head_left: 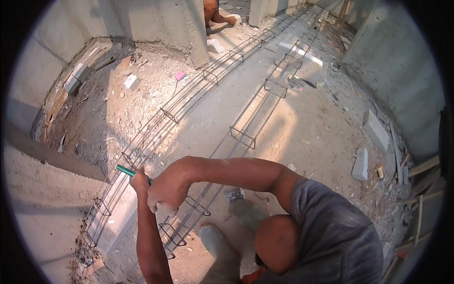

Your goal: The person uses pliers and wire to tie and secure metal rebar frames together at a construction site.

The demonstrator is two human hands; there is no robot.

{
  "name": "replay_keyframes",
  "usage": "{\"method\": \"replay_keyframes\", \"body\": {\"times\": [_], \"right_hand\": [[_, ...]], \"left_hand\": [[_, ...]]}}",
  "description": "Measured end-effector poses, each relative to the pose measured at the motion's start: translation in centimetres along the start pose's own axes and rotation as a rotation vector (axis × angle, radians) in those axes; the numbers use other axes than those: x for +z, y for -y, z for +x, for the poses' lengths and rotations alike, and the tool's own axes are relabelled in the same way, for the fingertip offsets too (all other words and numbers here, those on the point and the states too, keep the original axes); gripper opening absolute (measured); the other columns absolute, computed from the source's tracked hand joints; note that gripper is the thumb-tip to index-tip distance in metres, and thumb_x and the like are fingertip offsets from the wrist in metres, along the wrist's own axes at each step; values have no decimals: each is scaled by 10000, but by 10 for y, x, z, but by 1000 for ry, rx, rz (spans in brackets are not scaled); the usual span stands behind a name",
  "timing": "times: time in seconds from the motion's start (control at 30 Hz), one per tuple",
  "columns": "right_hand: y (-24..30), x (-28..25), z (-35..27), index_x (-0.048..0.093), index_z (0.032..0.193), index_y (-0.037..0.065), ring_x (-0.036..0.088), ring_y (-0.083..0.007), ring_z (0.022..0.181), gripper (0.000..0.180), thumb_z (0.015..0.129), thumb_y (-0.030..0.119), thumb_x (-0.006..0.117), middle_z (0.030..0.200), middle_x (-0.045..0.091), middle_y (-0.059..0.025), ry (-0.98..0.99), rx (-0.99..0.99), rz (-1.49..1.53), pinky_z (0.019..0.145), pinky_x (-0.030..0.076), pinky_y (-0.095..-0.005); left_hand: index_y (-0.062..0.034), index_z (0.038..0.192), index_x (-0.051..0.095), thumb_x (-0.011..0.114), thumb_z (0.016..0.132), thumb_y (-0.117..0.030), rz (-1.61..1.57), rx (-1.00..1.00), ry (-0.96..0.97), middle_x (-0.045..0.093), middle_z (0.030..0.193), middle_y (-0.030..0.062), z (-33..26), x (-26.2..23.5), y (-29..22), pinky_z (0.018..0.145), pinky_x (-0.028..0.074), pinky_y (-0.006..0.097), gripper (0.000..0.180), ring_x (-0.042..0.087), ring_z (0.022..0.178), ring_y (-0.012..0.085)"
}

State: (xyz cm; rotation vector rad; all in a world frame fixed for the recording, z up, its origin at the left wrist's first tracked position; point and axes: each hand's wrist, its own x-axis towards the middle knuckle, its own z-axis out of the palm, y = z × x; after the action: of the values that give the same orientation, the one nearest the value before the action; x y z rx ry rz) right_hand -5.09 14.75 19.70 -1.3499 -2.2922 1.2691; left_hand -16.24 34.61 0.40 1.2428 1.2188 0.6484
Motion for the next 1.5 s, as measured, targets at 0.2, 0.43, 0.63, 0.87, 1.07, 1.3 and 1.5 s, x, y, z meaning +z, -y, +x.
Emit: {"method": "replay_keyframes", "body": {"times": [0.2,0.43,0.63,0.87,1.07,1.3,1.5], "right_hand": [[-136,-17,67,520,1257,-73,657,-328,935,694,725,263,812,1066,663,-218,-943,252,421,796,521,-385],[-163,-19,114,492,1274,-93,660,-311,891,754,687,222,846,999,668,-181,-1015,29,1062,776,522,-389],[-188,-13,117,566,1250,-11,666,-391,986,575,722,144,735,1027,678,-239,-1295,308,540,868,526,-448],[-143,-17,106,585,1249,2,678,-368,974,554,743,164,743,1083,677,-243,-1309,474,289,851,544,-429],[-145,-30,41,558,1263,-69,676,-216,755,449,863,86,693,865,671,-111,-640,-418,1357,661,556,-350],[-142,-8,43,656,1037,-46,529,-106,541,217,889,112,670,693,594,-45,-925,-299,1193,550,481,-282],[-114,5,66,642,846,-27,677,-329,801,293,848,262,693,808,672,-215,-1644,14,521,743,522,-403]], "left_hand": [[-69,862,563,642,860,-87,-101,75,325,519,674,8,-35,48,-19,461,399,298,81,464,494,113],[-72,899,576,608,826,-22,-88,53,556,541,726,6,-34,49,-28,494,413,280,94,498,543,127],[-62,865,574,636,874,-100,74,74,277,535,704,-2,-66,93,-18,484,371,290,73,475,548,96],[-49,839,562,629,919,-130,-20,17,364,524,670,17,-62,69,-25,484,388,301,132,480,528,126],[-83,819,540,660,928,-194,-153,-142,880,486,675,16,-69,57,-39,603,465,334,196,507,586,175],[-10,984,608,747,850,-184,238,32,848,611,832,58,-93,58,-56,739,505,335,261,608,761,187],[59,1103,586,737,835,-185,380,836,169,659,969,95,-129,79,-24,807,499,327,393,625,890,203]]}}
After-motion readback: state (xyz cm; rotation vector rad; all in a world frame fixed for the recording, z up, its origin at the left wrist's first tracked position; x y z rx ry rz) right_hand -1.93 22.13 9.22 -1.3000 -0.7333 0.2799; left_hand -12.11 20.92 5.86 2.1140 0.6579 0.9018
